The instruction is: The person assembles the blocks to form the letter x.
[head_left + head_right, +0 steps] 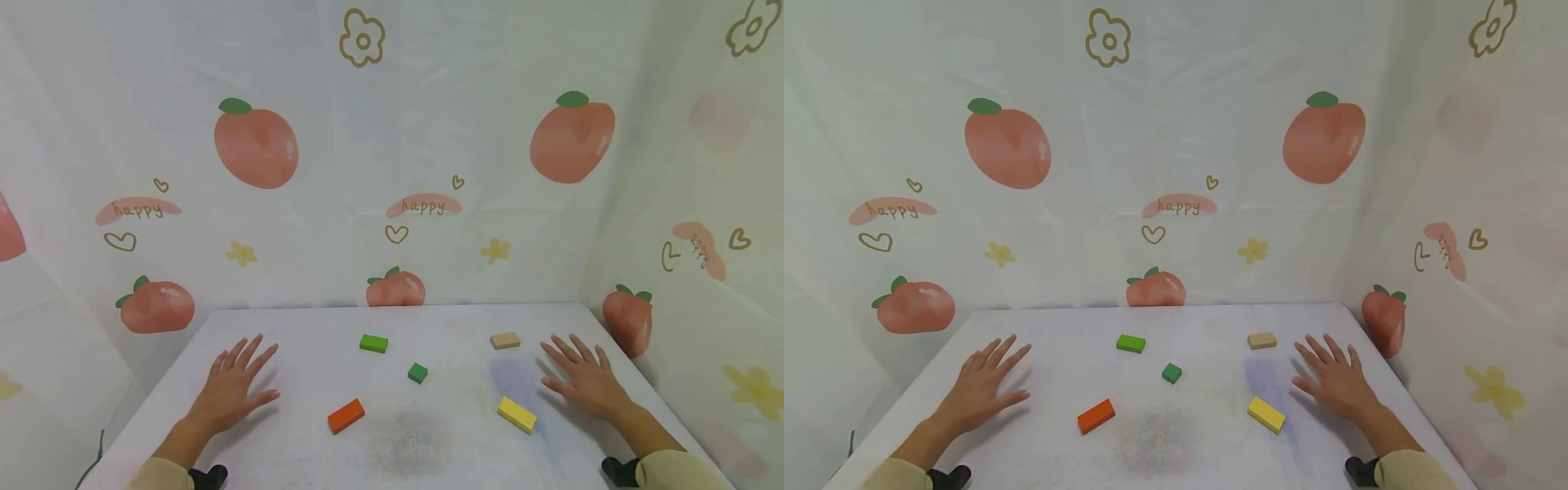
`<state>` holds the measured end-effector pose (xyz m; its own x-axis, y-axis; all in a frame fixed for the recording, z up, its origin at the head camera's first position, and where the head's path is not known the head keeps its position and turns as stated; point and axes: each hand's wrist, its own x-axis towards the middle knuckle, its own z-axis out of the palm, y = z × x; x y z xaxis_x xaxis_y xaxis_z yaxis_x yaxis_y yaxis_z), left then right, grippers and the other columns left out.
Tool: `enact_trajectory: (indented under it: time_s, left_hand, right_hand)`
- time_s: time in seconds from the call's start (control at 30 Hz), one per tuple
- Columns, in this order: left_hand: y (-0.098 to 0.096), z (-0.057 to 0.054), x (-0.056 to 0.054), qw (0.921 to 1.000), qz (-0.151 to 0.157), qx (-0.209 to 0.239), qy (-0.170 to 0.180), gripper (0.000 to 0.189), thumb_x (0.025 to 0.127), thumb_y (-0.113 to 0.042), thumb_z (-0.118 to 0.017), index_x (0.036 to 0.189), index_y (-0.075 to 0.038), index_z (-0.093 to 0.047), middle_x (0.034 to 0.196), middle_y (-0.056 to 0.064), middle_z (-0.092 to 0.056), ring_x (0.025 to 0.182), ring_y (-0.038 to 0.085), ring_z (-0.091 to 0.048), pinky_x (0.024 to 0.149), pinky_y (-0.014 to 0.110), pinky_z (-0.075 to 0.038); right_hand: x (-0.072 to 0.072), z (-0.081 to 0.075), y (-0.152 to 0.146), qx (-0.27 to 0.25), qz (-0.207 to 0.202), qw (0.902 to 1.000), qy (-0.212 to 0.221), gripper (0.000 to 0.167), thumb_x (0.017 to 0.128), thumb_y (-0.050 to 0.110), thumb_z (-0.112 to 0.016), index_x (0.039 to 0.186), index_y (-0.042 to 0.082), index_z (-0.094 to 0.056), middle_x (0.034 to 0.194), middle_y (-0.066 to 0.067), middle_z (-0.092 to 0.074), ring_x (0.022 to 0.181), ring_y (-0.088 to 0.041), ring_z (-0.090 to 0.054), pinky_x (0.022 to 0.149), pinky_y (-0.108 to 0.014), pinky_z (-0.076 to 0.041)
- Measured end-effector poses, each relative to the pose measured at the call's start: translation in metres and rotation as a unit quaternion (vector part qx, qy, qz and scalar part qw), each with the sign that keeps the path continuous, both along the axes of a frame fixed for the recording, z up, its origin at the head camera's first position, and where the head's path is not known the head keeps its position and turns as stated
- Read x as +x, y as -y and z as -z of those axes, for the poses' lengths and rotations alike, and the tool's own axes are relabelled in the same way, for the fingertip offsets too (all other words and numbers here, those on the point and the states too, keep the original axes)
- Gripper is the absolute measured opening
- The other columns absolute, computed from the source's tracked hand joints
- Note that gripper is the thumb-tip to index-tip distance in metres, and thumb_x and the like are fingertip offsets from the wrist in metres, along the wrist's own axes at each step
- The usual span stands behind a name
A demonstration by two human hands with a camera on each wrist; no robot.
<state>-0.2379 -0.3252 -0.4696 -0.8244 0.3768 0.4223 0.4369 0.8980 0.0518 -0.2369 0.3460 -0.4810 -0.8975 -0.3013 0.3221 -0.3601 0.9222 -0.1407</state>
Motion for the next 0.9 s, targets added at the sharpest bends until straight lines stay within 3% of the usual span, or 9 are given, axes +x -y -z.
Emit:
enact_trajectory:
  time_s: [0.17,0.4,0.6,0.9]
  left_hand:
    - [-0.004,0.0,-0.001,1.0,0.006,0.006,0.0,0.081,0.081,-0.054,-0.071,0.149,-0.023,-0.039,0.155,0.015,-0.028,0.138,0.043,-0.023,0.102,0.067,-0.018]
    - [-0.013,-0.005,0.0,0.9998,0.008,0.011,0.011,0.081,0.082,-0.054,-0.071,0.15,-0.025,-0.038,0.155,0.013,-0.027,0.139,0.043,-0.02,0.106,0.066,-0.013]
    - [-0.023,-0.01,0.002,0.9996,0.019,0.018,0.012,0.077,0.082,-0.05,-0.072,0.148,-0.023,-0.042,0.154,0.014,-0.031,0.139,0.042,-0.021,0.105,0.065,-0.015]
    - [-0.039,-0.016,0.001,0.9982,0.038,0.044,0.017,0.074,0.079,-0.044,-0.077,0.143,-0.019,-0.049,0.148,0.011,-0.042,0.136,0.039,-0.03,0.104,0.063,-0.022]
  right_hand:
    - [0.001,-0.002,0.006,-0.005,-0.013,0.9999,-0.007,0.068,0.091,0.05,-0.06,0.146,0.016,-0.041,0.152,-0.017,-0.034,0.14,-0.042,-0.016,0.107,-0.067,0.003]
    - [0.003,-0.007,0.015,-0.009,-0.022,0.9997,0.007,0.069,0.09,0.049,-0.063,0.146,0.013,-0.043,0.152,-0.017,-0.034,0.138,-0.044,-0.021,0.102,-0.07,-0.015]
    - [0.005,-0.01,0.025,-0.014,-0.023,0.9993,0.025,0.07,0.09,0.048,-0.064,0.146,0.013,-0.043,0.152,-0.017,-0.034,0.137,-0.045,-0.023,0.1,-0.07,-0.022]
    - [0.009,-0.013,0.038,-0.077,-0.046,0.9945,0.054,0.073,0.088,0.04,-0.07,0.148,0.013,-0.039,0.153,-0.017,-0.032,0.133,-0.044,-0.034,0.094,-0.067,-0.036]
